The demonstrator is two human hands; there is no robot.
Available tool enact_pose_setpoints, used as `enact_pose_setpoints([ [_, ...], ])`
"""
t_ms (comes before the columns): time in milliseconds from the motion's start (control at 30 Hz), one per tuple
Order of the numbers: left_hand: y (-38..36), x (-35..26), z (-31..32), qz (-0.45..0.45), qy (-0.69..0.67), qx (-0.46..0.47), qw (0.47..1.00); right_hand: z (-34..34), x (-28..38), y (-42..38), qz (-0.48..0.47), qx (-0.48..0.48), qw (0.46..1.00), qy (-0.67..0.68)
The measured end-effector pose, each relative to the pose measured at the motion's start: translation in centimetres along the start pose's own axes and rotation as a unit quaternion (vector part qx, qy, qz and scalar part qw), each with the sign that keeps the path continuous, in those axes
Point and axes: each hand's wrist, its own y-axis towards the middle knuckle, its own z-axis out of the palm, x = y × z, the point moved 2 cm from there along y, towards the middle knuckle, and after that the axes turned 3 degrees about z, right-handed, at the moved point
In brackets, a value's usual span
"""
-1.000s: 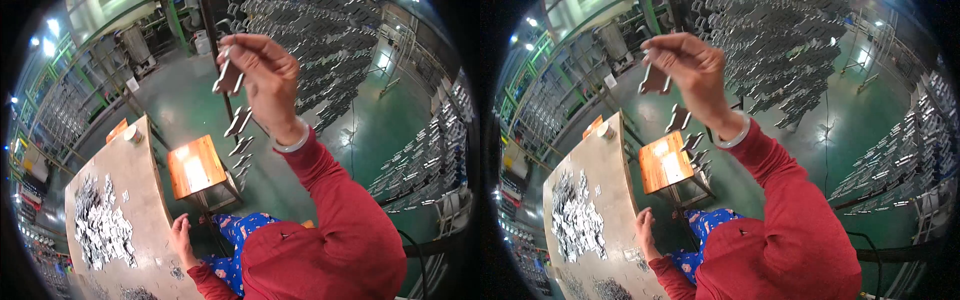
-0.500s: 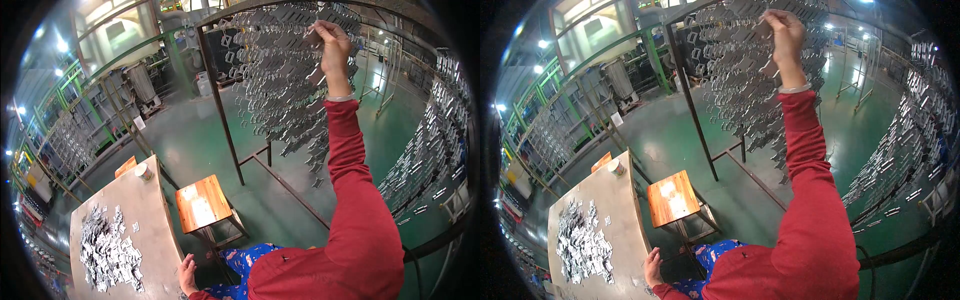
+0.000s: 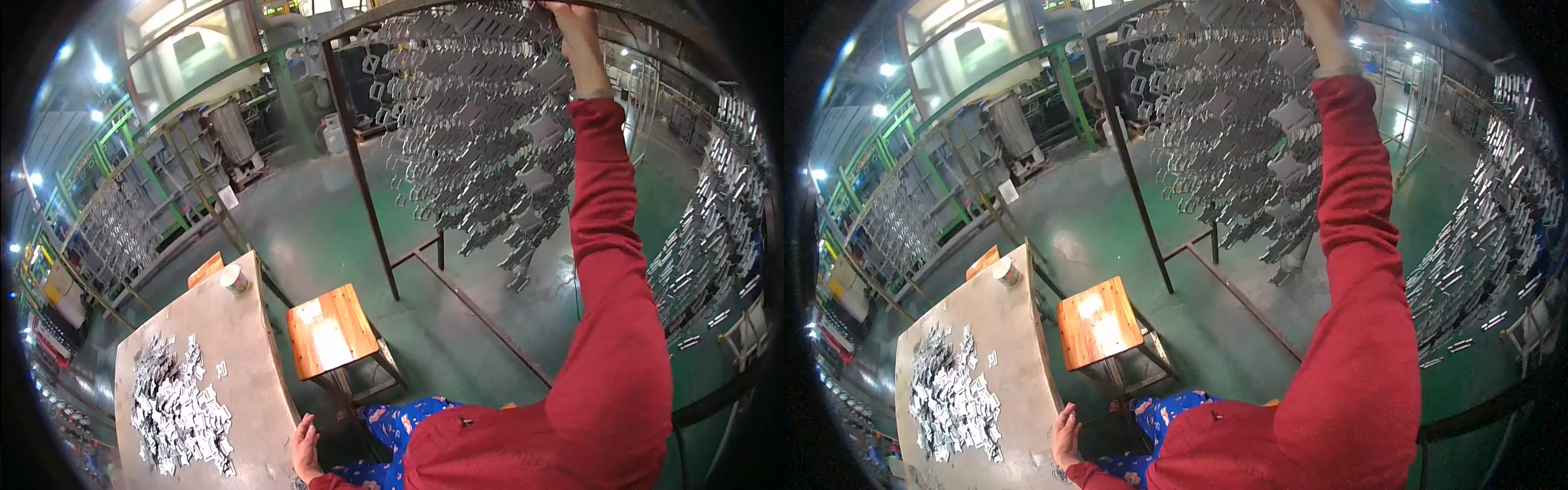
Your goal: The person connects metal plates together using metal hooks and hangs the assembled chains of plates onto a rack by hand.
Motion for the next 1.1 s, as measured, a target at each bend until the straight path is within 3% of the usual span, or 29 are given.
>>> enact_pose_setpoints([
  [500,-0.8,-1.3,1.0,-0.005,-0.006,-0.018,1.000,3.0,0.3,-12.7,0.005,-0.038,0.996,-0.079],
  [633,-4.8,-4.0,3.8,0.048,-0.027,-0.092,0.994,4.0,-2.0,-18.4,-0.007,0.000,0.992,-0.124],
  [700,-4.9,-4.5,4.5,0.080,-0.013,0.005,0.997,5.9,-1.7,-22.2,-0.006,0.028,0.993,-0.112],
  [733,-5.4,-3.5,4.5,0.114,0.046,0.011,0.992,7.6,-0.9,-24.9,0.007,0.043,0.996,-0.077],
  [800,-6.3,-4.8,4.9,0.093,0.068,0.043,0.992,11.6,1.6,-31.4,0.053,0.102,0.993,0.013],
  [867,-7.9,-6.7,4.0,0.022,0.127,-0.005,0.992,15.3,5.1,-37.3,0.104,0.179,0.974,0.092],
  [933,-10.0,-5.3,1.3,0.080,0.144,-0.159,0.973,19.3,8.5,-42.1,0.154,0.260,0.937,0.175],
  [967,-11.0,-4.2,-0.3,0.044,0.158,-0.243,0.956,20.5,10.0,-44.1,0.172,0.277,0.919,0.222],
  [1033,-14.8,-3.6,-3.1,-0.029,0.185,-0.400,0.897,22.5,13.1,-47.4,0.194,0.314,0.872,0.320],
  [1100,-17.0,-1.3,-6.0,0.008,0.253,-0.534,0.807,23.5,14.7,-49.6,0.207,0.351,0.846,0.345],
])
